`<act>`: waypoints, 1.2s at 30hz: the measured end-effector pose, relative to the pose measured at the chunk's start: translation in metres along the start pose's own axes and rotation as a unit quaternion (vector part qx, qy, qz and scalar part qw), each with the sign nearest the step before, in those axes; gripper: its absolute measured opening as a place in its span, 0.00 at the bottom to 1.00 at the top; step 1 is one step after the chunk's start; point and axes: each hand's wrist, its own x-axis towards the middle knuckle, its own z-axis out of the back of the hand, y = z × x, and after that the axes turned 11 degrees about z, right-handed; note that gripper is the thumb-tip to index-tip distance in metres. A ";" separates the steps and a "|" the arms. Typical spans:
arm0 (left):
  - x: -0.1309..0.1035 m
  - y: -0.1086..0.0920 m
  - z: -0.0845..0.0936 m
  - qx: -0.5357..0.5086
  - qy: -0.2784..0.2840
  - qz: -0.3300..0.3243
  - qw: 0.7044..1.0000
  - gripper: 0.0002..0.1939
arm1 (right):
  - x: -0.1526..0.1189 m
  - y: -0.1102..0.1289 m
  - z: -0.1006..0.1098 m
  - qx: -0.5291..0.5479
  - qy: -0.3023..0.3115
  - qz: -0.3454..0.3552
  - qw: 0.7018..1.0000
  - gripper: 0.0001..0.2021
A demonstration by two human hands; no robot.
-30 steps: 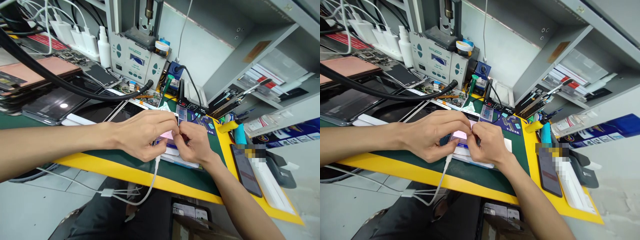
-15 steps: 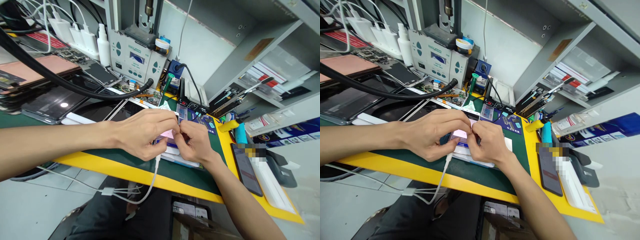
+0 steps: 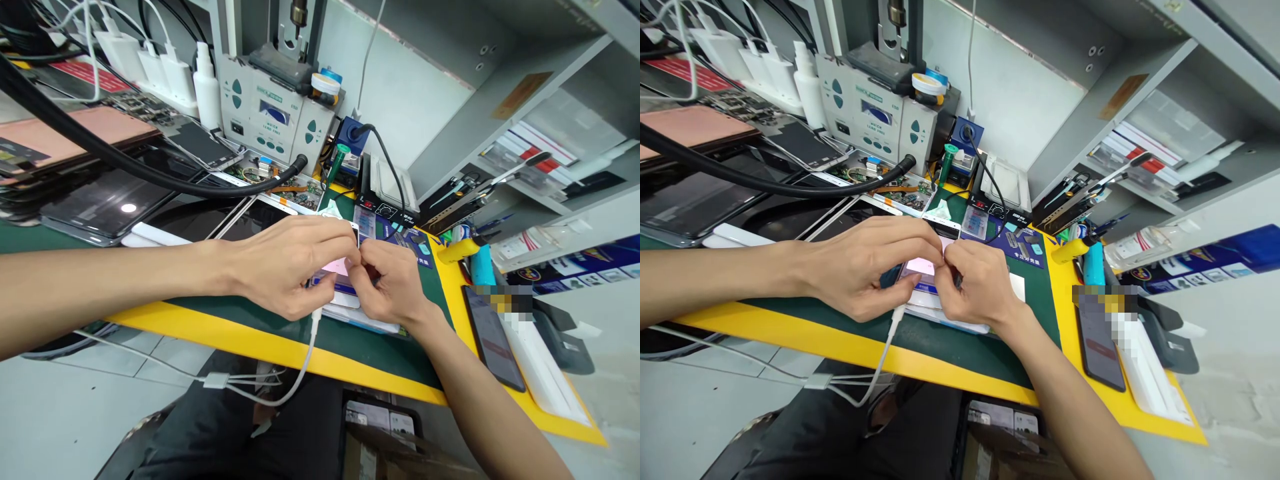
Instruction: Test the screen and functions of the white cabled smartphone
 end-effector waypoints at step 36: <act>-0.001 0.001 -0.001 0.036 0.005 -0.009 0.999 0.11 | 0.001 0.001 0.000 -0.008 0.008 -0.003 1.000 0.13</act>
